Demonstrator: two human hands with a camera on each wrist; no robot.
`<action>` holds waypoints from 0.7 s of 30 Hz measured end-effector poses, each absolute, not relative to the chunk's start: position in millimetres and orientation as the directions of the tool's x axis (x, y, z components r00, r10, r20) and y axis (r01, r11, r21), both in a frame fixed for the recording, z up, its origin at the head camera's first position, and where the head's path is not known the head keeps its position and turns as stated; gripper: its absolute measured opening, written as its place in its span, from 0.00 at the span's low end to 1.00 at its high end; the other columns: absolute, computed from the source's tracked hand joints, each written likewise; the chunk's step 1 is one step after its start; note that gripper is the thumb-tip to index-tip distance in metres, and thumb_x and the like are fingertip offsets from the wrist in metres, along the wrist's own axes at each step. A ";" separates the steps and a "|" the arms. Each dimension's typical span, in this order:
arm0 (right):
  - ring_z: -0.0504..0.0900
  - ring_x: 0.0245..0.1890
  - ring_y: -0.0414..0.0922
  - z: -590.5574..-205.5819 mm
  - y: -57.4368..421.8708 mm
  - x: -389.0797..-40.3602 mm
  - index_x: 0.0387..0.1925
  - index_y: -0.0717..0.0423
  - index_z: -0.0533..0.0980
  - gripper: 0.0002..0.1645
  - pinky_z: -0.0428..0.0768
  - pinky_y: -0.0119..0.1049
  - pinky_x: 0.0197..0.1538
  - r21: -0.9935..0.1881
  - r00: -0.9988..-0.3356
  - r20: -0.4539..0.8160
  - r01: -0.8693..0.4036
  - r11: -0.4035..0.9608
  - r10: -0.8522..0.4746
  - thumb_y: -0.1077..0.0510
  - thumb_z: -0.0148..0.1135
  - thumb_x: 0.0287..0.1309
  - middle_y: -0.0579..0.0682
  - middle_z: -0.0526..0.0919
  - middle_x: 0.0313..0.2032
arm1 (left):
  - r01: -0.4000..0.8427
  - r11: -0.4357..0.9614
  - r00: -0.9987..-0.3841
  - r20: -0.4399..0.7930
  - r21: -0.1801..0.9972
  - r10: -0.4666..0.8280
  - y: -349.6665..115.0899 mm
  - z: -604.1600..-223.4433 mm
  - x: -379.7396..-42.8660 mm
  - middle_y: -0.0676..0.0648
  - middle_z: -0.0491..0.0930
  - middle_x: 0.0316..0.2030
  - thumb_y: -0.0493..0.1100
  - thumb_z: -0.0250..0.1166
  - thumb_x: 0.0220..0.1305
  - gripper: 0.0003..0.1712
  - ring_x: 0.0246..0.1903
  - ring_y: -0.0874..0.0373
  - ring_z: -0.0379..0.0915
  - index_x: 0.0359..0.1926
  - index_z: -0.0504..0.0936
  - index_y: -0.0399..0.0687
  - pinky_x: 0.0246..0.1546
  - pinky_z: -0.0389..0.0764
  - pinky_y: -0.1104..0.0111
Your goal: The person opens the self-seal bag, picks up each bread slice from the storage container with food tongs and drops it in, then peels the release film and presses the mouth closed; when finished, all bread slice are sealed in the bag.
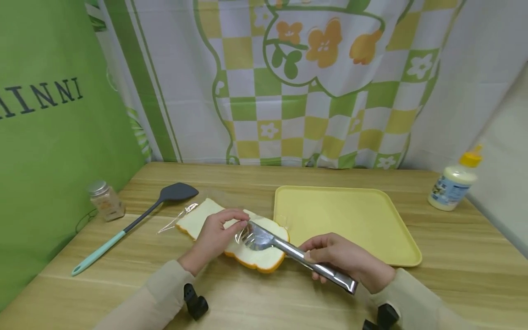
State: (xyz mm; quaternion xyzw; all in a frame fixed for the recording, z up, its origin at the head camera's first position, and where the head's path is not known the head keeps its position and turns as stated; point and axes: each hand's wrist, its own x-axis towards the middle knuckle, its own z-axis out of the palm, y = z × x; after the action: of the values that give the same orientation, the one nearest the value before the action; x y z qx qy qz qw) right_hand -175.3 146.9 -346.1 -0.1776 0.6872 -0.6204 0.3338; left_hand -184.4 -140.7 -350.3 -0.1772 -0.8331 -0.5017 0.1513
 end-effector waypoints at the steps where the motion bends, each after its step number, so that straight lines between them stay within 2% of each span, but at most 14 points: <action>1: 0.78 0.20 0.39 -346.1 143.6 -177.1 0.51 0.76 0.68 0.22 0.77 0.28 0.22 -0.972 -0.713 -0.237 0.168 0.167 -0.660 0.63 0.53 0.59 0.53 0.75 0.28 | 0.439 0.429 -0.896 0.422 0.790 0.140 -141.6 -350.5 -184.4 0.44 0.84 0.38 0.32 0.66 0.54 0.05 0.48 0.50 0.77 0.34 0.85 0.40 0.57 0.70 0.59; 10: 0.78 0.21 0.39 -345.7 132.7 -188.6 0.51 0.77 0.67 0.22 0.77 0.28 0.23 -0.972 -0.708 -0.232 0.188 0.139 -0.667 0.63 0.53 0.60 0.53 0.77 0.28 | 0.374 0.405 -0.926 0.364 0.834 0.105 -147.1 -349.2 -183.6 0.47 0.84 0.39 0.36 0.65 0.57 0.06 0.48 0.54 0.76 0.37 0.85 0.44 0.53 0.73 0.56; 17: 0.78 0.20 0.39 -350.6 109.6 -193.3 0.51 0.76 0.67 0.22 0.77 0.28 0.23 -0.969 -0.719 -0.243 0.211 0.128 -0.652 0.63 0.53 0.60 0.55 0.77 0.29 | 0.346 0.296 -0.938 0.321 0.891 0.130 -133.7 -346.0 -177.8 0.38 0.82 0.34 0.33 0.63 0.59 0.06 0.33 0.50 0.81 0.37 0.83 0.34 0.35 0.82 0.66; 21: 0.78 0.19 0.38 -352.0 93.9 -195.0 0.52 0.77 0.66 0.22 0.77 0.27 0.23 -0.970 -0.733 -0.236 0.211 0.117 -0.638 0.63 0.53 0.59 0.55 0.76 0.27 | 0.354 0.317 -0.935 0.338 0.880 0.106 -128.5 -346.6 -177.1 0.40 0.82 0.34 0.32 0.62 0.59 0.06 0.34 0.54 0.80 0.37 0.83 0.35 0.33 0.81 0.71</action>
State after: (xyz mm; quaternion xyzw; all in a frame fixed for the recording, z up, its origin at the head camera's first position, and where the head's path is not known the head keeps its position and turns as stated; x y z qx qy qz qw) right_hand -195.0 93.9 -352.0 -0.1589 0.6712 -0.6451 0.3289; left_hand -177.1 -128.5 -346.6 -0.1428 -0.8042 -0.5665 0.1094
